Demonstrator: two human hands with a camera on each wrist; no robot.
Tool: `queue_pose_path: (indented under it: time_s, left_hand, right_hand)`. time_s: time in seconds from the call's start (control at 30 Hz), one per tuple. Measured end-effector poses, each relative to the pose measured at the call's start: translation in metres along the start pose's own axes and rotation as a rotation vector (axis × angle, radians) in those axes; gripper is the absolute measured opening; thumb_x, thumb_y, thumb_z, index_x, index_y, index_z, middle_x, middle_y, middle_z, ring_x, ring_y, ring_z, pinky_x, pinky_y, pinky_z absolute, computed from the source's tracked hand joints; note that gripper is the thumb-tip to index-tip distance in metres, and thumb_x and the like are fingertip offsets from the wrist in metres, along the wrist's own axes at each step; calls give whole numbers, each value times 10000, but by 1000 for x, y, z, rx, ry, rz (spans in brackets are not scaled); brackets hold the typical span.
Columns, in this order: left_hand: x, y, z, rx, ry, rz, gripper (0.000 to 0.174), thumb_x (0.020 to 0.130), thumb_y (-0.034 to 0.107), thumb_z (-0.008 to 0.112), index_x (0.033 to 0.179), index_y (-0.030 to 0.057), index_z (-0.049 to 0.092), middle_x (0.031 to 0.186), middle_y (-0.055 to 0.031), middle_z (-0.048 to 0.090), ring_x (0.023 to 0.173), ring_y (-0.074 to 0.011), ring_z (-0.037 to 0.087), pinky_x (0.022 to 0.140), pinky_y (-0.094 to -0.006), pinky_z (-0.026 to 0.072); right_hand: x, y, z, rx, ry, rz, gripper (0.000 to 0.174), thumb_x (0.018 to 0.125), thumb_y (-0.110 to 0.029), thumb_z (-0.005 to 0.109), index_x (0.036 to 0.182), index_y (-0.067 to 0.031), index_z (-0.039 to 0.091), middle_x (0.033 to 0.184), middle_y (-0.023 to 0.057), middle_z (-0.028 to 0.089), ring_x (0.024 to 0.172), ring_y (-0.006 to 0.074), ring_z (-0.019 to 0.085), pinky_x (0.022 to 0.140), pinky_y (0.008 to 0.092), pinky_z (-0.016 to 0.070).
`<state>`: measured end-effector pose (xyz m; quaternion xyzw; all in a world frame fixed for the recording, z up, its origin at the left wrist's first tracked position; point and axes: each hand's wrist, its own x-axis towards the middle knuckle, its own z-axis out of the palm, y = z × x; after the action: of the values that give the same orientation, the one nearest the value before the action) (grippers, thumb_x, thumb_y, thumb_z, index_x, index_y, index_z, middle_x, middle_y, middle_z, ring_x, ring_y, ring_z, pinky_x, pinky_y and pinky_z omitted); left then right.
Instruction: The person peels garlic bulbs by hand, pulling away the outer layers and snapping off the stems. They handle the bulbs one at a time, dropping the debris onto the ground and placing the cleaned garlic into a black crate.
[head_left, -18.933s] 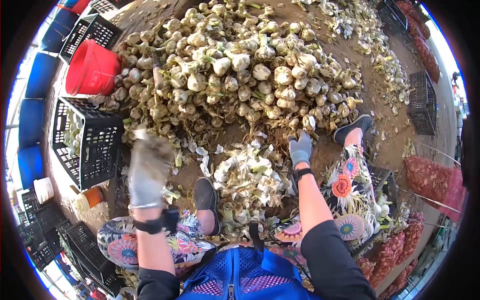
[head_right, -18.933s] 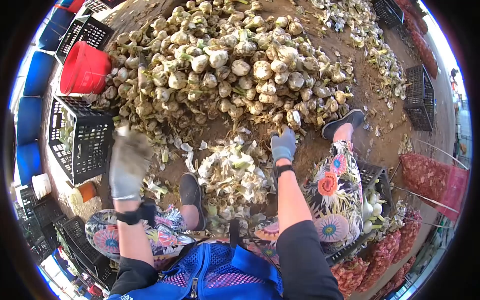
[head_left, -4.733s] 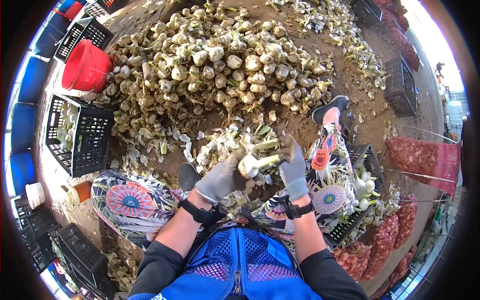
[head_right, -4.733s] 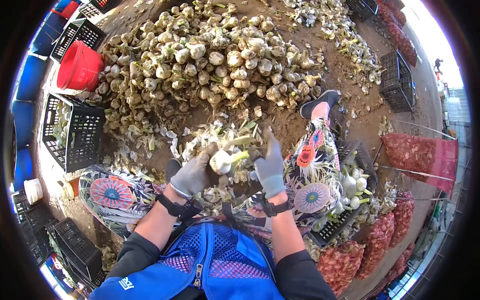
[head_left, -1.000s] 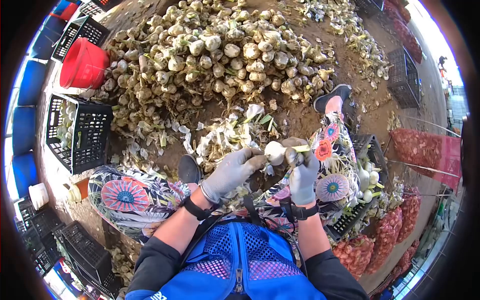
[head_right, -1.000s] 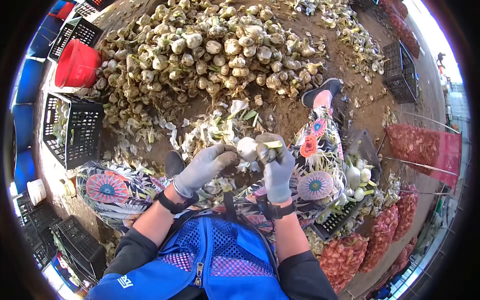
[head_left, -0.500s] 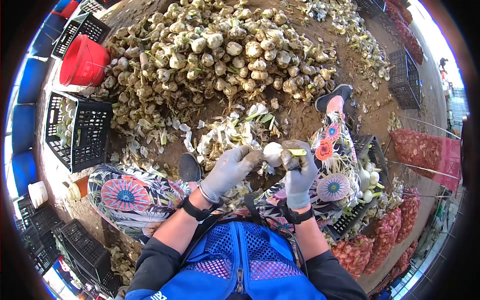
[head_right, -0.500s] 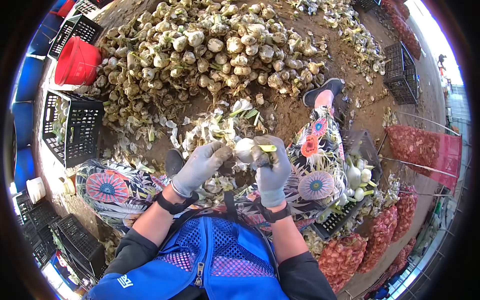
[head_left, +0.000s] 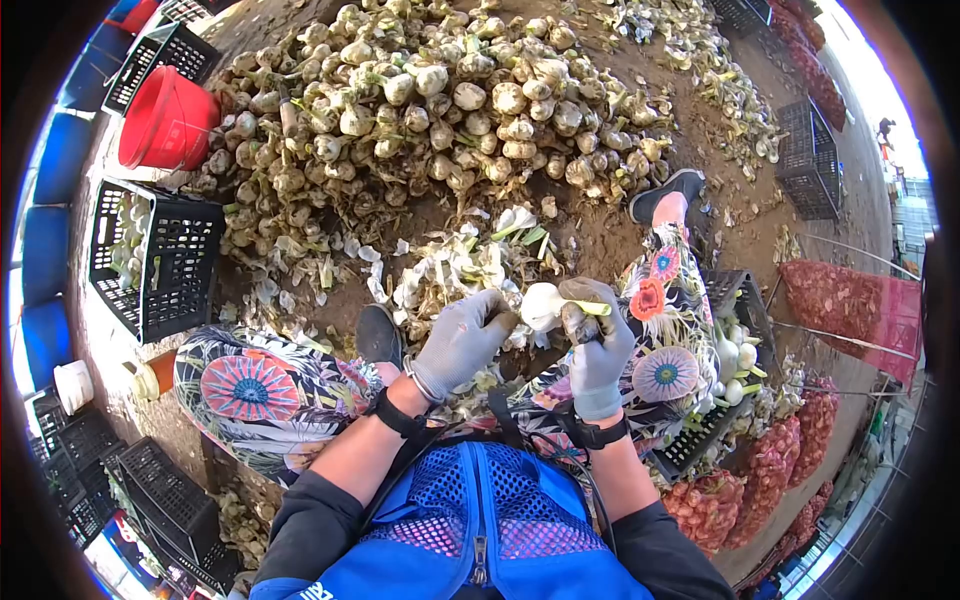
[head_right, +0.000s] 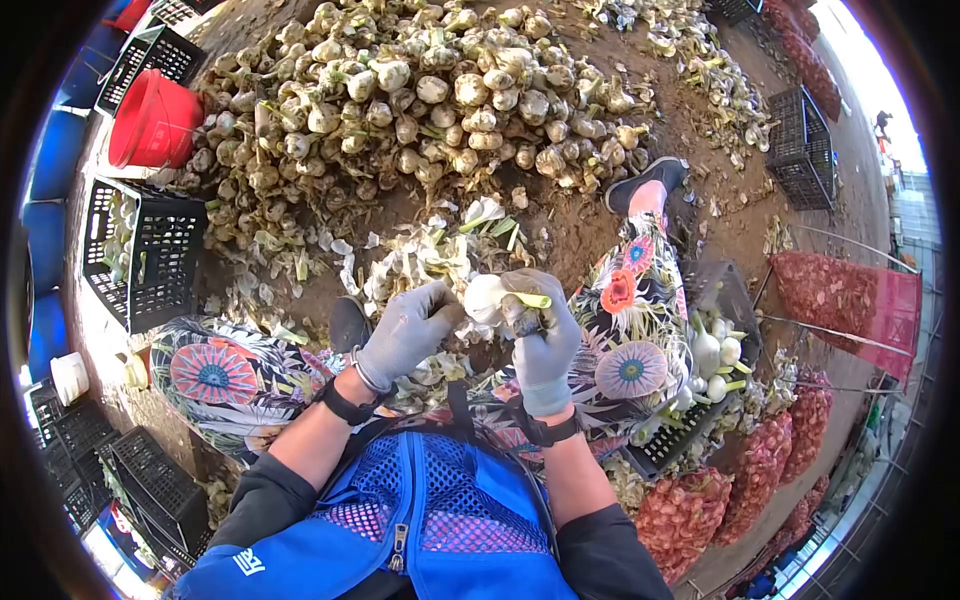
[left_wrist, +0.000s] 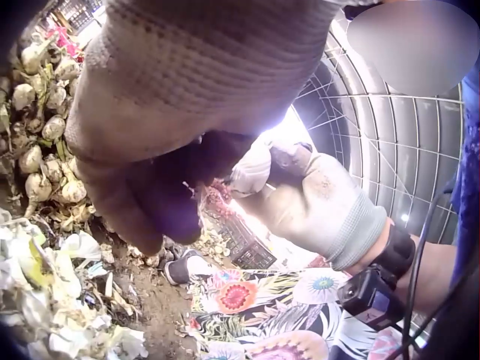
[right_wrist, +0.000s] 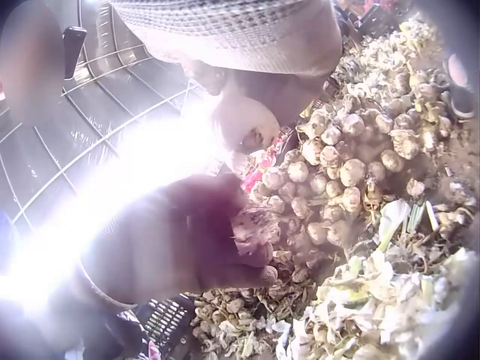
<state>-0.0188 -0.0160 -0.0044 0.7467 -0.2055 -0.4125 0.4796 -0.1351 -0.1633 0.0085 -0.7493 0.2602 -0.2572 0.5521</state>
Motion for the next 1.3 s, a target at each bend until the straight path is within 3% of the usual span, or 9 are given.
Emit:
queue_pose_path:
  time_s: [0.23, 0.4, 0.6, 0.67, 0.77, 0.93, 1.0, 1.13, 1.3]
  left_hand:
    - [5, -15, 0, 237, 228, 120, 201, 904, 209, 618, 922, 9, 637, 778, -196, 654, 698, -251, 660, 664, -364, 502]
    - [8, -4, -8, -390, -95, -150, 271, 945, 276, 616, 956, 6, 641, 792, -66, 680, 752, -153, 642, 691, -320, 509]
    - [-10, 14, 18, -221, -235, 24, 331, 955, 332, 630, 962, 8, 697, 749, -31, 639, 730, -79, 563, 676, -287, 485]
    - [-12, 13, 18, -311, -241, 84, 318, 945, 329, 636, 945, 18, 700, 739, -52, 633, 717, -77, 560, 657, -289, 475]
    - [-6, 11, 6, -167, -158, 0, 239, 926, 267, 656, 926, 30, 691, 722, -85, 625, 685, -120, 573, 638, -302, 469]
    - [8, -25, 0, 191, 285, 239, 172, 903, 75, 581, 1045, 54, 678, 881, -165, 685, 777, -320, 658, 743, -394, 515]
    - [12, -26, -3, -124, 211, 25, 297, 884, -16, 501, 1126, 44, 662, 893, -136, 694, 762, -167, 647, 714, -311, 512]
    - [28, -36, 5, -127, 237, 62, 289, 908, -2, 514, 1149, 48, 665, 845, -112, 715, 720, -111, 634, 669, -273, 504]
    - [35, -28, -5, -5, 168, -83, 233, 930, 193, 607, 1079, 34, 691, 822, -136, 718, 706, -199, 682, 658, -325, 516]
  right_hand:
    - [-6, 13, 1, 904, 205, 597, 225, 960, -129, 635, 1102, 44, 614, 1044, 97, 676, 890, 205, 679, 719, 328, 555]
    - [-9, 30, -7, 848, 268, 557, 213, 952, -100, 643, 1113, 37, 620, 1030, 93, 675, 915, 205, 675, 753, 328, 548]
    - [-16, 29, -4, 234, 34, 434, 316, 976, -265, 606, 1128, 11, 638, 1068, 127, 680, 956, 213, 658, 865, 375, 538]
    - [-5, 19, -9, 1195, 87, 1043, 298, 954, -271, 621, 1118, -21, 620, 1017, 127, 686, 919, 281, 660, 847, 412, 535]
    - [-8, 43, -53, 1389, 9, 830, 303, 908, -258, 645, 1127, -52, 610, 1058, 100, 683, 975, 301, 654, 860, 454, 545]
    - [-7, -8, -199, 243, 664, 241, 246, 968, -143, 588, 1168, -8, 636, 1097, 80, 655, 1020, 209, 645, 891, 351, 550]
    - [-20, -10, -249, -384, 706, 241, 229, 955, -88, 589, 1150, 9, 660, 1076, 84, 665, 970, 181, 643, 878, 326, 546]
    - [-1, -24, -210, -646, 737, 176, 186, 930, -30, 580, 1065, 27, 695, 1019, 89, 686, 903, 176, 648, 856, 315, 538]
    - [94, 68, -67, -118, 40, 214, 239, 864, -23, 632, 1085, 36, 701, 1072, 130, 716, 925, 206, 689, 858, 302, 524]
